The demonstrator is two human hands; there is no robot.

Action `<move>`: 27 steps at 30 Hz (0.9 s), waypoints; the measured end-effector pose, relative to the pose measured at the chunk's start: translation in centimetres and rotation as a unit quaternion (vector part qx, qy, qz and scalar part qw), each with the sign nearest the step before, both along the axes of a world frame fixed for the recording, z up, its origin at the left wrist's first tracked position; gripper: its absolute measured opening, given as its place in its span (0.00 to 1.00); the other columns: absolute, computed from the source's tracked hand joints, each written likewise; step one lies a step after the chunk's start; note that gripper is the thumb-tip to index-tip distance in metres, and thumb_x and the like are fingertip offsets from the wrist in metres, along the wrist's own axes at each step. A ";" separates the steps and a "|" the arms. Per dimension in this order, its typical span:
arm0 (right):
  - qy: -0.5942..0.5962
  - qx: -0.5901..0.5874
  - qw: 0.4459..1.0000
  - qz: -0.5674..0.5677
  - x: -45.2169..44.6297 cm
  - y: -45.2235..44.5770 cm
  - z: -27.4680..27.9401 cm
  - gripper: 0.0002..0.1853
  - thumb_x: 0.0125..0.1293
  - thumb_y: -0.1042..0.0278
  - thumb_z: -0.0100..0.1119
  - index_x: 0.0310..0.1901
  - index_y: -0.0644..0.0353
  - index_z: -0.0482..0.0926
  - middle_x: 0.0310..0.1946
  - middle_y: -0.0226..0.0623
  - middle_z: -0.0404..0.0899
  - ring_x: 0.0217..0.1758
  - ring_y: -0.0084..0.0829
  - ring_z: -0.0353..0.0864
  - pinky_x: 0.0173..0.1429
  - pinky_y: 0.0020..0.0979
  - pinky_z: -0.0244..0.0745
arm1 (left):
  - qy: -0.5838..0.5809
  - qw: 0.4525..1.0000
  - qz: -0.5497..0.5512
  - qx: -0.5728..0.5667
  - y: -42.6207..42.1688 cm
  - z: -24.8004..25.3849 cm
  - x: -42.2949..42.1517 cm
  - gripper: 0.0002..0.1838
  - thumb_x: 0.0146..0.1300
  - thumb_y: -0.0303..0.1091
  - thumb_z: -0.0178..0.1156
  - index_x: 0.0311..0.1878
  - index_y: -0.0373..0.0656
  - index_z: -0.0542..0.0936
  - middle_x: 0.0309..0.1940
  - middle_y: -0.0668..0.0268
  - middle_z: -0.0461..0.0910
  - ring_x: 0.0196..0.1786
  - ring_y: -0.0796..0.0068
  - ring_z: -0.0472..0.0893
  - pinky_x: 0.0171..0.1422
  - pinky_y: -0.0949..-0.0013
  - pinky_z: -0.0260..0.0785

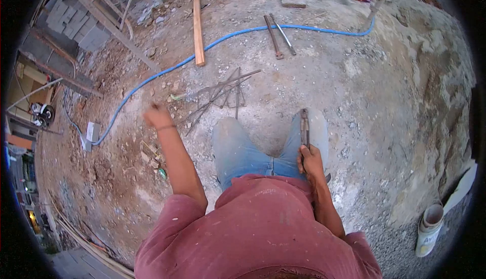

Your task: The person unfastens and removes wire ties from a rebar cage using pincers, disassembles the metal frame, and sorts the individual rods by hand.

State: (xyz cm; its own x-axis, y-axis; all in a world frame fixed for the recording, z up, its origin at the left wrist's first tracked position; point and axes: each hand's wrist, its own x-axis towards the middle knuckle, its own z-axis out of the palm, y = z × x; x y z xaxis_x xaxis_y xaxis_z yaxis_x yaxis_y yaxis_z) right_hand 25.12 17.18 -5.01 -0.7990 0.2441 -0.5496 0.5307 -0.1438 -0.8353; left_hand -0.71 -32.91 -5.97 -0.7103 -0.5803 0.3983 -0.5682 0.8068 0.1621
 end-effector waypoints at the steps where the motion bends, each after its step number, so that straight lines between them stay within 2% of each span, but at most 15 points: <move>1: 0.004 -0.015 1.000 -0.024 0.3 0.2 -0.4 0.12 0.78 0.63 0.49 0.38 0.63 0.73 0.17 0.34 0.72 0.10 0.26 0.66 0.15 0.32 0.60 | 0.033 0.999 -0.039 0.004 -0.5 -4.6 3.1 0.18 0.63 0.46 0.59 0.39 0.39 0.87 0.30 0.51 0.86 0.35 0.48 0.85 0.41 0.49 0.76; 2: 0.009 -0.031 0.998 -0.049 0.4 0.2 -0.6 0.12 0.78 0.64 0.48 0.39 0.62 0.73 0.16 0.33 0.71 0.10 0.26 0.65 0.15 0.31 0.60 | -0.194 0.979 -0.046 0.046 -3.2 -11.7 4.5 0.19 0.64 0.47 0.58 0.38 0.40 0.87 0.33 0.49 0.86 0.37 0.46 0.85 0.46 0.47 0.76; 3: 0.002 -0.025 0.999 -0.049 0.3 0.0 -0.4 0.12 0.78 0.63 0.49 0.38 0.63 0.73 0.17 0.34 0.72 0.10 0.26 0.66 0.15 0.31 0.60 | -0.203 0.976 -0.077 0.020 -4.8 -18.5 6.4 0.18 0.66 0.46 0.55 0.38 0.41 0.87 0.32 0.48 0.86 0.38 0.44 0.85 0.46 0.46 0.77; 5: -0.009 -0.014 1.000 -0.025 -0.3 -0.2 -0.3 0.13 0.78 0.62 0.49 0.38 0.62 0.73 0.17 0.34 0.72 0.10 0.26 0.66 0.15 0.31 0.60 | -0.013 0.986 -0.160 -0.044 -4.5 -28.1 9.9 0.20 0.68 0.49 0.54 0.42 0.43 0.88 0.30 0.51 0.86 0.36 0.44 0.85 0.41 0.47 0.78; 7: -0.025 -0.003 1.000 0.001 -0.6 -0.7 -0.3 0.13 0.78 0.62 0.50 0.38 0.62 0.74 0.18 0.33 0.73 0.10 0.26 0.66 0.15 0.31 0.60 | -0.277 0.942 0.036 0.188 3.2 -22.5 12.0 0.20 0.68 0.51 0.54 0.46 0.48 0.88 0.27 0.56 0.86 0.32 0.48 0.86 0.36 0.50 0.78; 9: -0.040 0.038 0.997 0.051 -1.4 -1.0 -0.5 0.13 0.77 0.61 0.52 0.37 0.62 0.74 0.18 0.33 0.73 0.10 0.26 0.66 0.15 0.31 0.59 | -0.173 0.967 -0.136 0.130 5.2 -25.8 13.0 0.18 0.68 0.52 0.55 0.45 0.53 0.88 0.24 0.57 0.85 0.30 0.54 0.87 0.35 0.55 0.79; 11: -0.043 0.042 0.996 0.067 -1.8 -1.3 -0.5 0.13 0.77 0.61 0.52 0.37 0.62 0.74 0.18 0.33 0.73 0.10 0.25 0.66 0.15 0.31 0.59 | -0.073 0.948 -0.225 0.213 7.3 -25.8 12.0 0.18 0.72 0.49 0.53 0.46 0.48 0.86 0.28 0.55 0.86 0.32 0.60 0.87 0.33 0.57 0.79; 12: -0.048 0.036 0.995 0.075 -1.7 -1.4 -0.6 0.13 0.77 0.61 0.52 0.37 0.62 0.74 0.18 0.33 0.73 0.10 0.25 0.66 0.15 0.31 0.59 | 0.154 0.814 -0.063 0.557 9.3 -28.4 9.2 0.20 0.73 0.50 0.52 0.51 0.43 0.81 0.47 0.53 0.81 0.41 0.62 0.87 0.41 0.63 0.80; 13: -0.058 0.047 0.994 0.083 -1.7 -1.4 -0.8 0.13 0.77 0.61 0.52 0.39 0.63 0.75 0.18 0.33 0.73 0.10 0.25 0.66 0.15 0.30 0.58 | 0.351 0.507 0.113 0.779 11.7 -31.0 6.7 0.23 0.74 0.50 0.52 0.56 0.38 0.77 0.66 0.52 0.77 0.50 0.64 0.86 0.48 0.69 0.80; 16: -0.051 0.053 0.996 0.052 -1.7 -1.6 -0.4 0.13 0.78 0.63 0.51 0.38 0.63 0.76 0.18 0.33 0.73 0.09 0.24 0.64 0.14 0.29 0.58 | 0.376 0.424 0.071 0.821 20.1 -15.4 6.7 0.20 0.76 0.46 0.49 0.53 0.37 0.76 0.65 0.55 0.76 0.57 0.61 0.81 0.54 0.66 0.77; 17: -0.053 0.053 0.995 0.063 -1.6 -1.5 -0.5 0.13 0.78 0.63 0.51 0.38 0.63 0.76 0.18 0.33 0.73 0.09 0.24 0.64 0.14 0.29 0.58 | 0.354 0.427 0.029 0.831 22.5 -13.5 7.6 0.19 0.76 0.44 0.48 0.53 0.37 0.76 0.65 0.56 0.75 0.59 0.60 0.79 0.56 0.65 0.76; 19: -0.049 0.006 0.999 0.007 -1.4 -1.1 -0.9 0.12 0.77 0.63 0.51 0.39 0.63 0.75 0.18 0.33 0.72 0.09 0.24 0.64 0.13 0.29 0.58 | 0.282 0.471 -0.173 0.818 25.7 -23.2 9.9 0.15 0.74 0.35 0.50 0.56 0.37 0.76 0.63 0.53 0.76 0.64 0.60 0.75 0.65 0.57 0.71; 21: -0.050 -0.005 0.999 0.012 -1.1 -1.2 0.0 0.11 0.77 0.63 0.51 0.40 0.63 0.74 0.17 0.33 0.72 0.09 0.24 0.63 0.13 0.28 0.58 | 0.081 0.734 -0.352 0.575 26.4 -10.5 15.1 0.19 0.68 0.25 0.52 0.61 0.38 0.76 0.67 0.48 0.74 0.66 0.54 0.75 0.73 0.51 0.64; 24: -0.037 -0.052 0.998 0.008 -0.4 -0.3 0.0 0.13 0.77 0.60 0.54 0.41 0.63 0.75 0.18 0.33 0.73 0.10 0.24 0.64 0.14 0.28 0.60 | -0.044 0.770 -0.513 0.377 23.1 -9.6 17.0 0.24 0.63 0.19 0.53 0.63 0.41 0.77 0.67 0.45 0.73 0.71 0.47 0.71 0.76 0.48 0.61; 27: -0.022 -0.067 0.997 -0.006 0.4 -0.4 0.6 0.13 0.77 0.59 0.55 0.40 0.61 0.75 0.18 0.33 0.74 0.10 0.24 0.64 0.14 0.27 0.60 | -0.038 0.817 -0.450 0.359 16.6 -12.1 12.1 0.24 0.60 0.21 0.55 0.62 0.42 0.79 0.63 0.43 0.75 0.69 0.44 0.72 0.75 0.52 0.64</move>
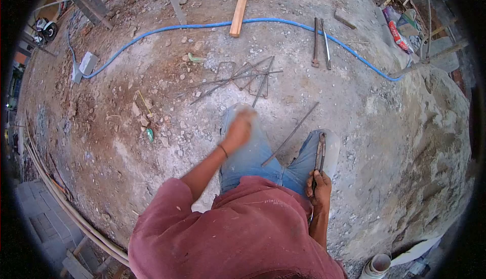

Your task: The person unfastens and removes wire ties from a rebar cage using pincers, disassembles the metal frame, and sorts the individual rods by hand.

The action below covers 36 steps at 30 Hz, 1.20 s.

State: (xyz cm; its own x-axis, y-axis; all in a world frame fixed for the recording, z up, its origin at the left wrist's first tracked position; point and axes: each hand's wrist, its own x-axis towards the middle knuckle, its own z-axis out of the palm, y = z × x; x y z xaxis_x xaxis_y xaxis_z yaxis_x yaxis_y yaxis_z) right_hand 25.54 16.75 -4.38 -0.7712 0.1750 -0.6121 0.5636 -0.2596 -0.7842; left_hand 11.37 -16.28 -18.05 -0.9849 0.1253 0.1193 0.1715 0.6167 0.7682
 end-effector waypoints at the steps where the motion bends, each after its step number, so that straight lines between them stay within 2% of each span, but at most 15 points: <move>1: 0.000 0.013 1.000 0.005 0.1 -0.2 0.0 0.13 0.77 0.59 0.55 0.40 0.61 0.75 0.18 0.33 0.74 0.10 0.24 0.65 0.14 0.27 0.60 | 0.010 1.000 0.027 0.011 -2.9 -0.6 -2.7 0.24 0.60 0.21 0.56 0.61 0.42 0.80 0.62 0.42 0.77 0.67 0.44 0.74 0.73 0.54 0.66; 4: -0.007 0.035 0.999 0.012 0.3 -0.5 0.4 0.12 0.77 0.61 0.53 0.40 0.62 0.75 0.18 0.33 0.74 0.10 0.24 0.64 0.14 0.27 0.60 | 0.036 0.976 0.170 -0.127 -11.2 -9.3 -11.6 0.22 0.59 0.23 0.55 0.58 0.36 0.78 0.46 0.44 0.81 0.50 0.40 0.80 0.58 0.49 0.74; 5: -0.015 0.038 0.999 0.018 0.3 -0.8 0.5 0.12 0.78 0.62 0.51 0.41 0.63 0.75 0.18 0.33 0.73 0.10 0.23 0.64 0.14 0.26 0.59 | -0.041 0.971 0.197 -0.131 -13.3 -9.4 -13.4 0.24 0.58 0.25 0.57 0.60 0.34 0.76 0.51 0.42 0.79 0.55 0.38 0.78 0.62 0.50 0.72; 6: -0.004 0.042 0.999 0.002 0.2 -0.9 0.7 0.12 0.78 0.62 0.51 0.41 0.63 0.75 0.18 0.33 0.73 0.10 0.23 0.64 0.14 0.26 0.59 | -0.058 0.944 0.100 -0.308 -17.7 -18.4 -16.3 0.31 0.59 0.28 0.58 0.68 0.34 0.69 0.66 0.42 0.71 0.69 0.39 0.69 0.73 0.44 0.63; 8: -0.042 0.120 0.990 0.064 0.9 -0.7 1.7 0.12 0.78 0.62 0.51 0.41 0.62 0.75 0.18 0.32 0.74 0.11 0.23 0.65 0.15 0.26 0.59 | -0.249 0.919 0.176 -0.250 -18.5 -14.7 -16.5 0.38 0.62 0.34 0.60 0.75 0.37 0.61 0.78 0.46 0.56 0.81 0.46 0.53 0.81 0.36 0.45; 10: -0.044 0.134 0.989 0.052 1.6 -1.0 2.2 0.11 0.78 0.62 0.51 0.41 0.62 0.75 0.18 0.32 0.74 0.11 0.23 0.65 0.15 0.26 0.59 | -0.326 0.893 0.120 -0.286 -19.3 -15.4 -16.4 0.41 0.67 0.42 0.59 0.79 0.41 0.55 0.82 0.50 0.45 0.84 0.53 0.44 0.82 0.34 0.36; 13: -0.058 0.133 0.988 0.053 2.1 -1.3 2.4 0.11 0.78 0.62 0.51 0.41 0.60 0.76 0.18 0.31 0.74 0.11 0.22 0.65 0.16 0.26 0.59 | -0.335 0.878 0.148 -0.310 -16.6 -12.6 -14.2 0.37 0.70 0.46 0.55 0.78 0.43 0.58 0.78 0.49 0.57 0.82 0.52 0.52 0.83 0.36 0.37; 15: -0.075 0.140 0.986 0.054 1.6 -2.2 2.8 0.11 0.77 0.62 0.52 0.40 0.59 0.75 0.18 0.31 0.74 0.11 0.22 0.65 0.16 0.26 0.58 | -0.263 0.866 0.094 -0.414 -16.4 -12.3 -12.6 0.32 0.72 0.44 0.54 0.75 0.44 0.62 0.71 0.51 0.69 0.75 0.51 0.65 0.82 0.38 0.44; 19: -0.071 0.141 0.985 0.069 0.8 -3.1 3.3 0.14 0.77 0.59 0.52 0.38 0.60 0.76 0.19 0.31 0.74 0.13 0.23 0.66 0.19 0.27 0.60 | -0.155 0.920 0.093 -0.347 -16.4 -16.7 -9.3 0.22 0.69 0.34 0.54 0.65 0.41 0.70 0.62 0.48 0.75 0.62 0.46 0.77 0.72 0.40 0.64; 21: -0.085 0.175 0.978 0.079 0.9 -3.1 3.2 0.13 0.77 0.59 0.52 0.37 0.61 0.75 0.18 0.31 0.73 0.13 0.23 0.66 0.19 0.28 0.60 | -0.122 0.953 0.086 -0.265 -14.8 -15.9 -7.8 0.14 0.65 0.27 0.55 0.54 0.38 0.73 0.51 0.43 0.80 0.48 0.38 0.82 0.54 0.44 0.76; 25: -0.073 0.200 0.972 0.099 1.3 -2.7 3.0 0.13 0.76 0.60 0.52 0.37 0.61 0.75 0.18 0.32 0.74 0.13 0.23 0.67 0.19 0.29 0.60 | -0.148 0.961 -0.017 -0.234 -13.4 -9.0 -7.7 0.11 0.62 0.22 0.54 0.48 0.34 0.71 0.37 0.41 0.82 0.39 0.34 0.82 0.44 0.44 0.78; 28: -0.082 0.185 0.974 0.103 1.3 -2.6 3.7 0.14 0.76 0.60 0.52 0.36 0.62 0.75 0.19 0.33 0.75 0.13 0.23 0.67 0.20 0.30 0.60 | -0.009 0.973 -0.088 -0.213 -12.7 -3.2 -10.0 0.11 0.62 0.21 0.54 0.47 0.31 0.70 0.30 0.44 0.83 0.35 0.44 0.85 0.40 0.50 0.79; 29: -0.082 0.179 0.975 0.101 1.1 -2.7 4.4 0.14 0.76 0.60 0.52 0.36 0.62 0.75 0.19 0.33 0.75 0.13 0.23 0.67 0.20 0.30 0.60 | -0.218 0.971 -0.073 -0.065 -11.9 1.3 -10.8 0.11 0.64 0.22 0.55 0.48 0.31 0.71 0.32 0.45 0.84 0.36 0.48 0.87 0.37 0.51 0.79; 30: -0.083 0.181 0.973 0.115 0.8 -3.0 5.5 0.14 0.76 0.60 0.52 0.36 0.62 0.75 0.19 0.33 0.75 0.13 0.23 0.67 0.20 0.30 0.60 | -0.412 0.905 -0.051 0.088 -11.4 5.4 -11.1 0.11 0.67 0.24 0.57 0.49 0.30 0.71 0.33 0.46 0.85 0.37 0.53 0.88 0.35 0.52 0.78; 36: -0.016 0.146 0.983 0.111 1.9 -2.2 5.5 0.13 0.76 0.60 0.54 0.36 0.60 0.76 0.18 0.31 0.75 0.11 0.22 0.66 0.17 0.27 0.58 | -0.495 0.839 -0.221 -0.044 -9.1 20.6 -11.8 0.09 0.69 0.24 0.54 0.44 0.25 0.75 0.37 0.44 0.86 0.36 0.56 0.89 0.30 0.61 0.79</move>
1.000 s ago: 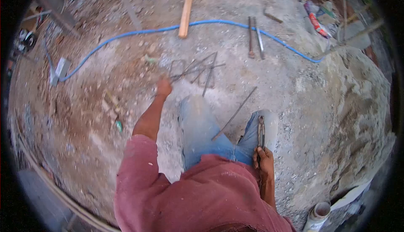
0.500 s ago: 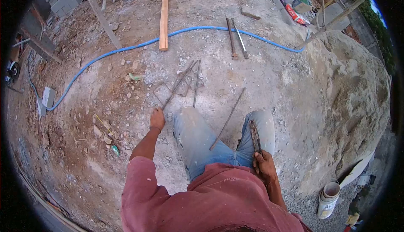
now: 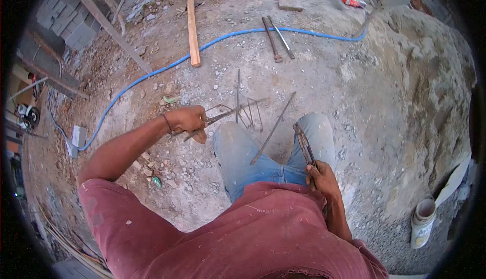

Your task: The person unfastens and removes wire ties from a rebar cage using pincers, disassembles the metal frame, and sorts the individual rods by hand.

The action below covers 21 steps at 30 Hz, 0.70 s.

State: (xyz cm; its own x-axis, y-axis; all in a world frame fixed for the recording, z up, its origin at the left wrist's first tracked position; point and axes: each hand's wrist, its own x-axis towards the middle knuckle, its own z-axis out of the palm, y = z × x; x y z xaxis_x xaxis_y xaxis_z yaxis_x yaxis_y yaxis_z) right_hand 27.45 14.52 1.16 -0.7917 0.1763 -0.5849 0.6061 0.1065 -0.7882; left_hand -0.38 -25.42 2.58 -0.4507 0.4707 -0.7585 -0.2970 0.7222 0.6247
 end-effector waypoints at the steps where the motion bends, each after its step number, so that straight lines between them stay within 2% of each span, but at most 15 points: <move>1: 0.003 0.010 1.000 0.004 0.0 0.0 0.1 0.12 0.75 0.61 0.54 0.36 0.60 0.76 0.18 0.31 0.75 0.12 0.22 0.66 0.17 0.27 0.59 | -0.002 1.000 -0.008 -0.009 0.9 1.6 -0.1 0.09 0.69 0.24 0.54 0.44 0.25 0.75 0.37 0.44 0.86 0.36 0.56 0.89 0.30 0.61 0.79; 3: 0.006 0.013 1.000 0.000 0.3 0.1 0.4 0.12 0.75 0.62 0.54 0.36 0.60 0.76 0.18 0.32 0.75 0.12 0.22 0.67 0.18 0.27 0.60 | 0.056 0.954 -0.265 -0.128 3.5 3.7 -0.4 0.09 0.65 0.22 0.55 0.45 0.24 0.76 0.37 0.44 0.86 0.40 0.57 0.90 0.32 0.61 0.80; 4: 0.005 0.006 1.000 0.003 0.5 0.3 0.6 0.12 0.75 0.63 0.53 0.35 0.62 0.75 0.19 0.33 0.75 0.13 0.23 0.68 0.19 0.29 0.62 | 0.122 0.876 -0.441 -0.150 4.8 3.5 -0.8 0.08 0.61 0.23 0.59 0.40 0.26 0.78 0.35 0.46 0.86 0.38 0.59 0.90 0.35 0.57 0.81; 5: 0.004 0.000 1.000 0.005 0.8 0.5 0.5 0.12 0.76 0.65 0.52 0.34 0.63 0.74 0.20 0.34 0.76 0.13 0.24 0.69 0.21 0.30 0.64 | 0.120 0.872 -0.448 -0.155 5.6 3.2 -0.9 0.08 0.61 0.23 0.59 0.40 0.26 0.78 0.35 0.46 0.86 0.38 0.59 0.90 0.35 0.57 0.81; 6: 0.004 -0.007 1.000 -0.003 1.3 0.8 0.3 0.12 0.76 0.65 0.52 0.34 0.63 0.74 0.20 0.34 0.76 0.13 0.24 0.69 0.21 0.30 0.64 | 0.201 0.780 -0.575 -0.143 6.4 3.0 -0.9 0.08 0.60 0.24 0.60 0.39 0.27 0.78 0.33 0.47 0.86 0.36 0.58 0.89 0.36 0.56 0.80; 7: 0.006 -0.007 1.000 -0.008 1.9 1.3 -0.1 0.11 0.75 0.65 0.52 0.35 0.62 0.75 0.19 0.33 0.76 0.13 0.23 0.68 0.20 0.29 0.62 | 0.275 0.663 -0.685 -0.125 7.6 3.7 -0.6 0.08 0.58 0.25 0.62 0.38 0.29 0.79 0.31 0.49 0.85 0.35 0.56 0.88 0.38 0.54 0.80; 8: 0.009 -0.007 1.000 -0.015 2.4 1.7 -0.4 0.11 0.75 0.64 0.53 0.36 0.60 0.75 0.19 0.32 0.76 0.13 0.22 0.68 0.19 0.27 0.61 | 0.273 0.656 -0.692 -0.127 8.2 4.5 -0.1 0.08 0.58 0.25 0.62 0.38 0.29 0.79 0.31 0.49 0.85 0.35 0.56 0.88 0.38 0.54 0.80; 10: 0.006 -0.022 0.999 -0.036 3.5 2.6 -0.5 0.11 0.75 0.65 0.53 0.36 0.62 0.75 0.19 0.33 0.76 0.13 0.23 0.68 0.19 0.28 0.62 | 0.490 0.668 -0.533 -0.171 8.9 7.1 1.5 0.07 0.60 0.29 0.62 0.31 0.35 0.81 0.26 0.52 0.83 0.33 0.55 0.86 0.37 0.53 0.78; 11: 0.004 -0.032 0.998 -0.048 3.9 2.9 -0.5 0.11 0.75 0.65 0.53 0.36 0.63 0.74 0.19 0.33 0.76 0.13 0.24 0.69 0.20 0.30 0.63 | 0.488 0.665 -0.538 -0.173 9.6 9.2 1.7 0.07 0.60 0.29 0.62 0.31 0.35 0.81 0.26 0.52 0.83 0.33 0.55 0.86 0.37 0.53 0.78; 13: 0.001 -0.044 0.998 -0.049 4.1 3.5 0.2 0.12 0.75 0.64 0.53 0.36 0.63 0.75 0.19 0.33 0.76 0.13 0.24 0.69 0.20 0.29 0.63 | 0.568 0.566 -0.569 -0.180 11.2 13.5 2.2 0.07 0.63 0.31 0.60 0.32 0.39 0.81 0.25 0.57 0.83 0.35 0.57 0.86 0.36 0.52 0.76; 14: -0.001 -0.052 0.997 -0.049 4.1 3.8 0.6 0.12 0.75 0.64 0.53 0.36 0.63 0.75 0.19 0.33 0.76 0.14 0.23 0.69 0.19 0.29 0.63 | 0.568 0.565 -0.570 -0.183 11.8 15.1 2.5 0.07 0.63 0.31 0.60 0.32 0.39 0.81 0.25 0.57 0.83 0.35 0.57 0.86 0.36 0.52 0.76; 16: 0.014 -0.051 0.998 -0.039 3.7 3.9 1.5 0.12 0.75 0.64 0.53 0.36 0.63 0.75 0.19 0.33 0.76 0.13 0.23 0.69 0.20 0.29 0.63 | 0.596 0.511 -0.577 -0.226 13.0 18.1 3.1 0.08 0.64 0.33 0.57 0.31 0.43 0.80 0.23 0.60 0.82 0.35 0.61 0.86 0.35 0.53 0.74; 17: 0.027 -0.047 0.998 -0.030 3.4 3.9 1.7 0.12 0.75 0.63 0.53 0.37 0.64 0.75 0.19 0.33 0.76 0.13 0.23 0.69 0.20 0.28 0.63 | 0.597 0.509 -0.577 -0.228 13.9 19.7 3.6 0.08 0.64 0.33 0.57 0.31 0.43 0.80 0.23 0.60 0.82 0.35 0.61 0.86 0.35 0.53 0.74; 19: 0.042 -0.060 0.997 -0.014 2.4 3.9 1.7 0.12 0.76 0.63 0.54 0.37 0.63 0.76 0.19 0.32 0.76 0.15 0.22 0.70 0.21 0.28 0.64 | 0.655 0.469 -0.521 -0.282 15.4 22.7 4.9 0.07 0.62 0.33 0.57 0.29 0.46 0.79 0.22 0.61 0.81 0.32 0.61 0.85 0.35 0.55 0.72; 21: 0.059 -0.070 0.996 0.002 1.4 3.4 0.9 0.13 0.76 0.62 0.54 0.37 0.63 0.76 0.19 0.32 0.76 0.16 0.22 0.71 0.22 0.28 0.65 | 0.670 0.461 -0.507 -0.286 16.3 24.5 5.2 0.07 0.62 0.33 0.57 0.28 0.46 0.79 0.21 0.60 0.80 0.31 0.60 0.84 0.35 0.56 0.72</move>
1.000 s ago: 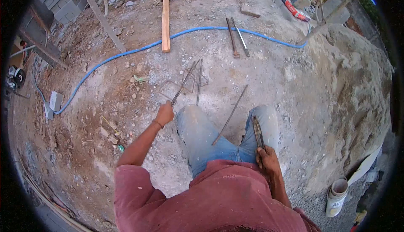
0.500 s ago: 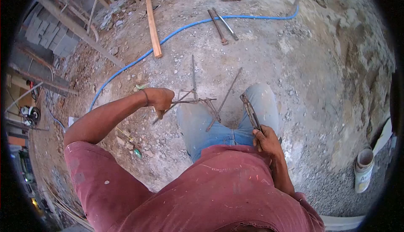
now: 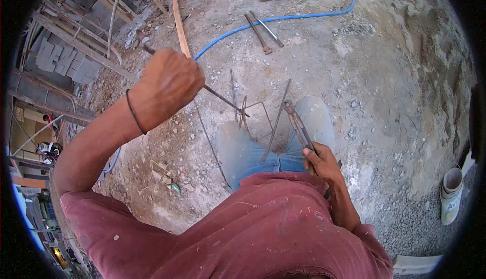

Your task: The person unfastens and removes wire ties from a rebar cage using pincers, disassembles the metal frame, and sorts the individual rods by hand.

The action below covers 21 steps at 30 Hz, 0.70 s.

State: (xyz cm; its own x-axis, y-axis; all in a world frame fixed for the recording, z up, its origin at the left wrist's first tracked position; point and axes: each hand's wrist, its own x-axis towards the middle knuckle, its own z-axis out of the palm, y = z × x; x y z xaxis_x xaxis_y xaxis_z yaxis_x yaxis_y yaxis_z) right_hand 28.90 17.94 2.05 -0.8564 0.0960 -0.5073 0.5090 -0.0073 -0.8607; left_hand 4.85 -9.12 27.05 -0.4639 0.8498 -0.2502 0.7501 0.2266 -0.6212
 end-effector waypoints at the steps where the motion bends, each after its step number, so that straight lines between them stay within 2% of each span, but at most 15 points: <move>1: 0.032 0.026 0.999 0.007 -0.6 -0.6 -1.5 0.13 0.75 0.62 0.55 0.38 0.64 0.76 0.19 0.34 0.76 0.17 0.26 0.73 0.24 0.31 0.67 | 0.017 1.000 0.000 0.015 0.3 0.6 0.1 0.07 0.61 0.33 0.57 0.27 0.45 0.79 0.21 0.59 0.79 0.30 0.60 0.84 0.35 0.56 0.72; 3: 0.070 0.053 0.996 0.012 -1.7 -1.7 -2.8 0.13 0.75 0.61 0.55 0.38 0.65 0.77 0.19 0.37 0.77 0.19 0.30 0.75 0.26 0.34 0.69 | 0.007 0.999 -0.019 0.026 0.0 1.6 -0.2 0.08 0.61 0.33 0.58 0.26 0.45 0.79 0.21 0.58 0.79 0.30 0.59 0.84 0.35 0.56 0.72; 5: 0.085 0.182 0.977 0.074 -2.9 -2.9 -2.9 0.14 0.75 0.62 0.54 0.40 0.67 0.77 0.21 0.48 0.78 0.23 0.47 0.80 0.31 0.44 0.73 | -0.001 0.999 -0.037 0.038 0.1 2.8 -0.2 0.09 0.60 0.33 0.58 0.25 0.44 0.79 0.21 0.57 0.79 0.30 0.58 0.84 0.35 0.56 0.72; 6: 0.088 0.182 0.977 0.074 -3.4 -3.3 -2.6 0.14 0.75 0.62 0.54 0.40 0.67 0.77 0.21 0.48 0.78 0.23 0.47 0.80 0.31 0.44 0.73 | 0.005 0.999 -0.028 0.030 0.2 3.8 0.0 0.09 0.60 0.33 0.58 0.24 0.43 0.79 0.21 0.56 0.80 0.30 0.58 0.84 0.34 0.56 0.72; 8: 0.174 0.280 0.939 0.103 -4.9 -4.1 -1.3 0.13 0.74 0.63 0.54 0.42 0.68 0.77 0.24 0.57 0.78 0.28 0.60 0.80 0.34 0.51 0.74 | 0.010 1.000 -0.017 0.021 0.3 5.5 0.4 0.10 0.59 0.33 0.59 0.23 0.43 0.79 0.21 0.55 0.80 0.30 0.57 0.84 0.34 0.56 0.73; 9: 0.174 0.279 0.939 0.104 -5.5 -4.6 0.0 0.13 0.74 0.63 0.54 0.42 0.68 0.77 0.24 0.57 0.78 0.28 0.60 0.80 0.34 0.51 0.74 | 0.023 0.999 -0.032 0.017 0.3 6.2 0.7 0.10 0.59 0.33 0.59 0.23 0.43 0.80 0.21 0.55 0.80 0.30 0.57 0.84 0.34 0.56 0.73; 11: 0.324 0.311 0.893 0.036 -6.9 -5.7 5.2 0.09 0.73 0.68 0.56 0.41 0.66 0.76 0.20 0.50 0.74 0.21 0.51 0.76 0.28 0.45 0.68 | 0.032 0.999 -0.037 0.012 0.5 7.6 1.4 0.09 0.58 0.32 0.60 0.23 0.43 0.81 0.22 0.55 0.80 0.30 0.57 0.85 0.35 0.57 0.74; 12: 0.326 0.311 0.892 0.038 -7.1 -6.4 7.7 0.09 0.73 0.68 0.56 0.41 0.66 0.76 0.20 0.50 0.74 0.21 0.51 0.76 0.28 0.45 0.68 | 0.034 0.999 -0.035 0.013 0.5 8.0 1.8 0.09 0.58 0.32 0.60 0.23 0.43 0.81 0.22 0.55 0.80 0.30 0.57 0.85 0.35 0.57 0.74; 13: 0.389 0.294 0.873 -0.011 -7.3 -7.0 10.2 0.08 0.72 0.69 0.57 0.41 0.66 0.76 0.20 0.51 0.75 0.21 0.53 0.76 0.28 0.46 0.68 | 0.044 0.998 -0.032 0.010 0.5 8.4 2.0 0.08 0.58 0.32 0.60 0.24 0.43 0.81 0.22 0.55 0.80 0.31 0.57 0.85 0.35 0.57 0.74; 15: 0.452 0.273 0.847 -0.057 -7.7 -8.1 11.5 0.07 0.71 0.70 0.58 0.40 0.66 0.75 0.20 0.51 0.76 0.20 0.54 0.76 0.27 0.47 0.68 | 0.056 0.998 -0.026 0.008 0.4 9.3 2.4 0.08 0.57 0.32 0.60 0.24 0.43 0.81 0.22 0.55 0.81 0.31 0.57 0.85 0.36 0.57 0.74; 17: 0.500 0.256 0.822 -0.095 -7.7 -9.1 10.7 0.15 0.73 0.63 0.55 0.45 0.71 0.74 0.27 0.57 0.81 0.26 0.56 0.83 0.30 0.51 0.74 | 0.064 0.997 -0.035 0.009 0.1 10.1 2.9 0.06 0.57 0.31 0.60 0.26 0.42 0.81 0.23 0.55 0.81 0.32 0.56 0.85 0.36 0.58 0.74; 18: 0.502 0.255 0.822 -0.091 -7.9 -9.6 8.3 0.15 0.73 0.63 0.55 0.45 0.71 0.74 0.27 0.57 0.81 0.26 0.56 0.83 0.30 0.51 0.74 | 0.065 0.997 -0.032 0.009 -0.2 10.5 3.0 0.06 0.57 0.31 0.60 0.26 0.42 0.81 0.23 0.55 0.81 0.32 0.56 0.85 0.36 0.58 0.74; 19: 0.389 0.322 0.863 0.014 -8.6 -10.2 4.0 0.15 0.73 0.63 0.55 0.45 0.71 0.74 0.29 0.58 0.82 0.28 0.56 0.84 0.32 0.52 0.75 | 0.074 0.996 -0.041 0.007 -0.4 11.1 2.7 0.06 0.58 0.31 0.60 0.27 0.42 0.82 0.23 0.55 0.81 0.32 0.55 0.85 0.36 0.57 0.73; 20: 0.263 0.382 0.878 0.117 -9.1 -10.6 0.0 0.16 0.72 0.62 0.55 0.46 0.71 0.74 0.30 0.59 0.82 0.31 0.56 0.85 0.35 0.54 0.77 | 0.082 0.995 -0.051 0.004 -0.6 11.7 2.8 0.05 0.58 0.31 0.60 0.28 0.42 0.82 0.23 0.56 0.80 0.32 0.55 0.85 0.36 0.57 0.73; 21: 0.201 0.396 0.877 0.183 -9.3 -9.9 -3.7 0.16 0.72 0.62 0.54 0.46 0.72 0.75 0.31 0.60 0.83 0.34 0.58 0.85 0.39 0.55 0.77 | 0.063 0.997 -0.050 -0.004 -0.8 12.9 3.2 0.04 0.58 0.30 0.59 0.30 0.42 0.82 0.23 0.57 0.79 0.33 0.54 0.83 0.37 0.56 0.72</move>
State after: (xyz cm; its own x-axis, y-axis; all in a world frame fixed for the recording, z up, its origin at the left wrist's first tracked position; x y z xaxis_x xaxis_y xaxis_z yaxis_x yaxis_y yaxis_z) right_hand 19.58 8.01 -1.61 -0.9978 -0.0367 -0.0546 0.0062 0.7746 -0.6324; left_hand 8.02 -9.89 39.94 -0.4049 0.8916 -0.2027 0.6842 0.1484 -0.7141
